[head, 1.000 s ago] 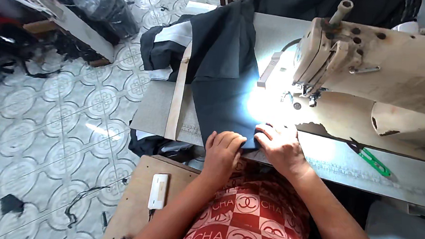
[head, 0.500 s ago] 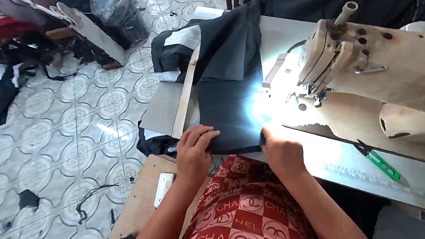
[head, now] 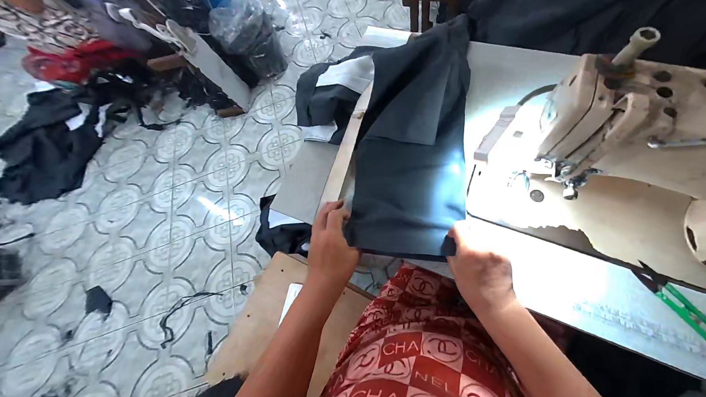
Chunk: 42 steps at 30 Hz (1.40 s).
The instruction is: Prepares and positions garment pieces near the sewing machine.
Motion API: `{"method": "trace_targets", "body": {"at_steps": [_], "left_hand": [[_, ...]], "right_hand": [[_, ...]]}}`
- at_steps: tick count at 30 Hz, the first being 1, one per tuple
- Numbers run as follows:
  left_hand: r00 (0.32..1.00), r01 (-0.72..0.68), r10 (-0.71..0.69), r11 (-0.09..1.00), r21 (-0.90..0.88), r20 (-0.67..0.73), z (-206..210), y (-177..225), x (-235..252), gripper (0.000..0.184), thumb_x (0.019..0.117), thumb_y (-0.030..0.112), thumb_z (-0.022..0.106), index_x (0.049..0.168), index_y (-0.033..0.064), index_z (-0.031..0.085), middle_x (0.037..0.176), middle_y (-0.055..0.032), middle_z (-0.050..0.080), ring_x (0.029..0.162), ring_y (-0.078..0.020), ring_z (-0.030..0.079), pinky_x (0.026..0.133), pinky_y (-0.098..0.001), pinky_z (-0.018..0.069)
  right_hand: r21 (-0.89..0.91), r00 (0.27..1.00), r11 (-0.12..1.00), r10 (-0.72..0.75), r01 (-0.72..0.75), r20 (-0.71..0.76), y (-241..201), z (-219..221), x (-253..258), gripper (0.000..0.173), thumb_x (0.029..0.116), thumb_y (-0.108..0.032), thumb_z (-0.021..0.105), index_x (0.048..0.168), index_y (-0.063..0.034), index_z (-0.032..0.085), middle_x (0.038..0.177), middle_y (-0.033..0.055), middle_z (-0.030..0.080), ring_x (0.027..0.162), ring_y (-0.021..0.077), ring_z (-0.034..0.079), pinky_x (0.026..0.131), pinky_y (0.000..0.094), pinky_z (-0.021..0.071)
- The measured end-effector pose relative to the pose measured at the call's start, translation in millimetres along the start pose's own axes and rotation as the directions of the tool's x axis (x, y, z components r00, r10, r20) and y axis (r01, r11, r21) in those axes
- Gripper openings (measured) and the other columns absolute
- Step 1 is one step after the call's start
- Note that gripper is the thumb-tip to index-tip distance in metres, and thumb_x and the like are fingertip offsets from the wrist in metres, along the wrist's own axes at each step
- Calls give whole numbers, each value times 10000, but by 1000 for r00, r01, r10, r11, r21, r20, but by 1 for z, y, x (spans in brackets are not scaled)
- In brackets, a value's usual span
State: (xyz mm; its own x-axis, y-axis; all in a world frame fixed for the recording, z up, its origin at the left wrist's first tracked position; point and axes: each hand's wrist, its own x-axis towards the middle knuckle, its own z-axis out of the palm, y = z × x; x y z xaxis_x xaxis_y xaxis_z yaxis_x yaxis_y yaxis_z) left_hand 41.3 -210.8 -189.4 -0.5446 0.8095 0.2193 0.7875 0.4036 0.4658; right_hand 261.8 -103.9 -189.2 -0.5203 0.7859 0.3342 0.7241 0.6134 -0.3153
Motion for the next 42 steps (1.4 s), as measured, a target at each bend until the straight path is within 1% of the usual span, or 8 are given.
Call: {"method": "trace_targets", "body": {"at_steps": [5,12,19,23,26,30,36,42], "left_hand": [[995,43,-48,997,-58,-85,-13,-29,4,729,770,-35,745,1441,-45,461,1420,-298,541,1270,-426,590,1023,-564,516],[933,-303,272,947,-106,-236,-8,1,-16,146,821,-4,698,966,12,705,1052,-214,671,1063,-334,646,945,-399,535],[954,-293,301,930,-223,3,20,41,-17,192,798,-67,699,981,-12,710,1066,-206,715,1032,-355,704,893,-492,586],[958,-227,276,893,-389,76,20,44,-9,181,847,-29,679,1023,-3,714,998,-124,738,927,-207,724,841,-385,601],[916,93,335,355,-930,220,19,31,-3,96,994,139,631,1055,142,707,990,49,726,906,-24,683,825,-232,584],[838,448,470,-301,-842,278,20,37,-4,265,974,319,674,1203,195,721,1119,6,748,1034,-95,704,922,-315,586],[766,568,565,-371,-735,307,38,34,-4,508,1021,289,562,1504,135,521,1400,-93,632,1234,-174,633,1068,-375,507],[790,603,554,-625,-496,262,22,39,-6,476,1024,190,538,1499,204,545,1322,-146,674,1129,-270,703,988,-408,574]], "right_hand": [[140,997,987,-79,77,9,-34,11,11,222,766,-28,803,975,-25,727,893,152,699,658,278,709,498,407,563],[470,985,882,-85,4,152,12,-37,2,109,940,-117,674,1007,-76,749,954,69,748,806,159,727,714,325,612],[808,879,-353,-117,-473,463,30,-56,4,199,1043,-224,580,1053,-98,734,1018,41,766,973,153,740,924,374,609],[640,891,-650,-137,-411,433,26,-37,8,274,1037,-356,583,1064,-121,722,1018,75,750,962,166,732,865,361,614],[654,894,-625,-175,-425,413,42,-27,8,284,1008,-419,611,1057,-168,733,989,15,754,936,98,719,851,308,603],[665,871,-582,-179,-469,458,53,-20,2,296,1000,-328,647,1235,-149,673,1076,45,744,990,126,718,897,329,600],[646,878,-644,-83,-409,472,44,-22,0,421,1045,-270,511,1433,-112,552,1120,94,717,964,141,711,878,331,602],[865,954,-405,-80,-295,287,54,-32,-13,854,857,-438,796,1556,-201,366,1308,24,670,1148,137,664,996,376,555]]}}
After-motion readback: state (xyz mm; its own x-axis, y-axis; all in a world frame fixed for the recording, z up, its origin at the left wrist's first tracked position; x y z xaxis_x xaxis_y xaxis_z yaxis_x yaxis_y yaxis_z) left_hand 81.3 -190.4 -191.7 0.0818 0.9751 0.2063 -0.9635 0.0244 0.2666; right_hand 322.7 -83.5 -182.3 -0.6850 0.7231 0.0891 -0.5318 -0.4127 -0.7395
